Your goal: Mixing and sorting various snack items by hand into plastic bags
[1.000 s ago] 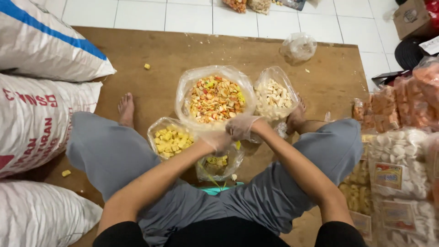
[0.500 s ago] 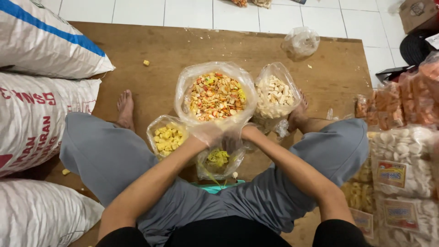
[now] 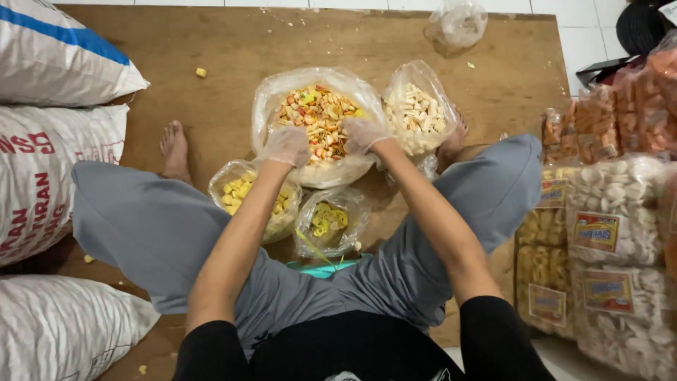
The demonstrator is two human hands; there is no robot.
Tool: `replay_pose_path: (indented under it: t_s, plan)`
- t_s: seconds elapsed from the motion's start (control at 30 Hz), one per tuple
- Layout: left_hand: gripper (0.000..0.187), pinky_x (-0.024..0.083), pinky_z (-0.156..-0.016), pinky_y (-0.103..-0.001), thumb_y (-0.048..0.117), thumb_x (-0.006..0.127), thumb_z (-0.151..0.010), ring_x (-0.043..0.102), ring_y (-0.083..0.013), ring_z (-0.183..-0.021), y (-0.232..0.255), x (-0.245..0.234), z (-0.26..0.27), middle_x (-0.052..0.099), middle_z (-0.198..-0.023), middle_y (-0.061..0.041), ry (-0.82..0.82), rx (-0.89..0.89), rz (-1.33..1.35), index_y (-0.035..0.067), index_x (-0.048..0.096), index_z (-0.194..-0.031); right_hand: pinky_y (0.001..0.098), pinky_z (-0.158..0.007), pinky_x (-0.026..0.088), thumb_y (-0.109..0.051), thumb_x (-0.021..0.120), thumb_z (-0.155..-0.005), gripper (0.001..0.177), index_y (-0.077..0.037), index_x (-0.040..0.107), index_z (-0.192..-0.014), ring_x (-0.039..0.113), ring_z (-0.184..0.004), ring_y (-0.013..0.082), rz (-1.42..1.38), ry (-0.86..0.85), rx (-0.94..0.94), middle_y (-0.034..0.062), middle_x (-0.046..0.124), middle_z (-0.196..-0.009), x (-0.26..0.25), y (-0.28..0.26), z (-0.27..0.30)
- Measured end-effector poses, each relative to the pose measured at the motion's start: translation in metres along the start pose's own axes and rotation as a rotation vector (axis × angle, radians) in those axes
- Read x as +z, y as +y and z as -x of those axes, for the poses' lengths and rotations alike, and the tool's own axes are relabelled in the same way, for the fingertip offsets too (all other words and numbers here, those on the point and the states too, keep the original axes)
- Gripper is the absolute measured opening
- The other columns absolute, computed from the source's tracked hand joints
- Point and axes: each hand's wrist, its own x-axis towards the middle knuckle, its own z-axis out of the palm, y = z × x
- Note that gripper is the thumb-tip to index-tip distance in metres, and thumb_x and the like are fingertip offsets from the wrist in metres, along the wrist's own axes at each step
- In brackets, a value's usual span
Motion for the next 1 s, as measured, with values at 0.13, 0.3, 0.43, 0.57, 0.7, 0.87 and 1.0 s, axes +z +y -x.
replay_pose_path:
  t_s: [0.13, 0.3, 0.43, 0.57, 0.7, 0.87, 1.0]
  plan:
    - [0.036, 0.06, -0.091, -0.054, 0.023, 0.057, -0.085, 0.072, -0.0357, -0.11, -0.005, 0.006, 0.013, 0.075, -0.11, -0.017, 0.01, -0.008, -0.011, 0.006, 0.076, -0.11, 0.0479, -0.096, 0.057, -0.04, 0.065, -0.078, 0.047, -0.008, 0.071, -0.112, 0.071, -0.109, 0.036, 0.026, 0.06, -0.037, 0.0179, 0.074, -0.109, 0.01, 0.008, -0.007]
    - [0.034, 0.06, -0.089, -0.054, 0.021, 0.057, -0.086, 0.072, -0.0364, -0.108, -0.009, 0.011, 0.017, 0.074, -0.108, -0.017, 0.012, -0.004, -0.023, 0.007, 0.076, -0.11, 0.0476, -0.091, 0.058, -0.041, 0.065, -0.078, 0.042, -0.01, 0.069, -0.105, 0.072, -0.103, 0.0352, 0.05, 0.13, -0.071, 0.0167, 0.073, -0.103, 0.023, 0.017, -0.022]
    - [0.032, 0.06, -0.086, -0.055, 0.019, 0.058, -0.086, 0.072, -0.0371, -0.105, -0.013, 0.011, 0.016, 0.072, -0.107, -0.017, 0.02, -0.013, -0.035, 0.007, 0.075, -0.11, 0.0474, -0.086, 0.058, -0.043, 0.064, -0.079, 0.037, -0.011, 0.067, -0.099, 0.073, -0.098, 0.0344, 0.081, 0.203, -0.117, 0.0155, 0.073, -0.096, 0.031, 0.019, -0.04]
    - [0.031, 0.061, -0.084, -0.055, 0.017, 0.058, -0.086, 0.072, -0.0378, -0.103, -0.02, 0.006, 0.01, 0.071, -0.106, -0.016, 0.038, -0.028, -0.052, 0.007, 0.075, -0.11, 0.0472, -0.081, 0.059, -0.045, 0.064, -0.08, 0.034, -0.013, 0.065, -0.093, 0.074, -0.092, 0.0336, 0.115, 0.285, -0.17, 0.0143, 0.072, -0.089, 0.044, 0.01, -0.052]
    - [0.03, 0.061, -0.083, -0.056, 0.016, 0.059, -0.086, 0.072, -0.0383, -0.102, -0.028, 0.008, 0.012, 0.07, -0.105, -0.016, 0.045, -0.04, -0.068, 0.007, 0.074, -0.11, 0.047, -0.078, 0.06, -0.046, 0.064, -0.08, 0.033, -0.014, 0.064, -0.089, 0.075, -0.088, 0.0331, 0.131, 0.34, -0.208, 0.0135, 0.072, -0.085, 0.074, 0.021, -0.089]
    - [0.028, 0.061, -0.08, -0.056, 0.013, 0.059, -0.087, 0.073, -0.0392, -0.099, -0.04, 0.007, 0.013, 0.068, -0.104, -0.016, 0.072, -0.043, -0.091, 0.007, 0.074, -0.11, 0.0413, -0.078, 0.057, -0.027, 0.05, -0.093, 0.02, -0.01, 0.06, -0.096, 0.071, -0.085, 0.0316, 0.359, 0.649, -0.377, 0.013, 0.066, -0.08, 0.105, 0.058, -0.117]
    - [0.027, 0.061, -0.078, -0.057, 0.012, 0.059, -0.087, 0.073, -0.0397, -0.097, -0.028, 0.009, 0.014, 0.067, -0.103, -0.016, 0.085, -0.062, -0.104, 0.007, 0.073, -0.11, 0.0418, -0.081, 0.057, -0.027, 0.05, -0.094, 0.022, -0.009, 0.061, -0.1, 0.071, -0.088, 0.0338, 0.279, 0.61, -0.35, 0.0154, 0.067, -0.084, 0.088, 0.064, -0.09]
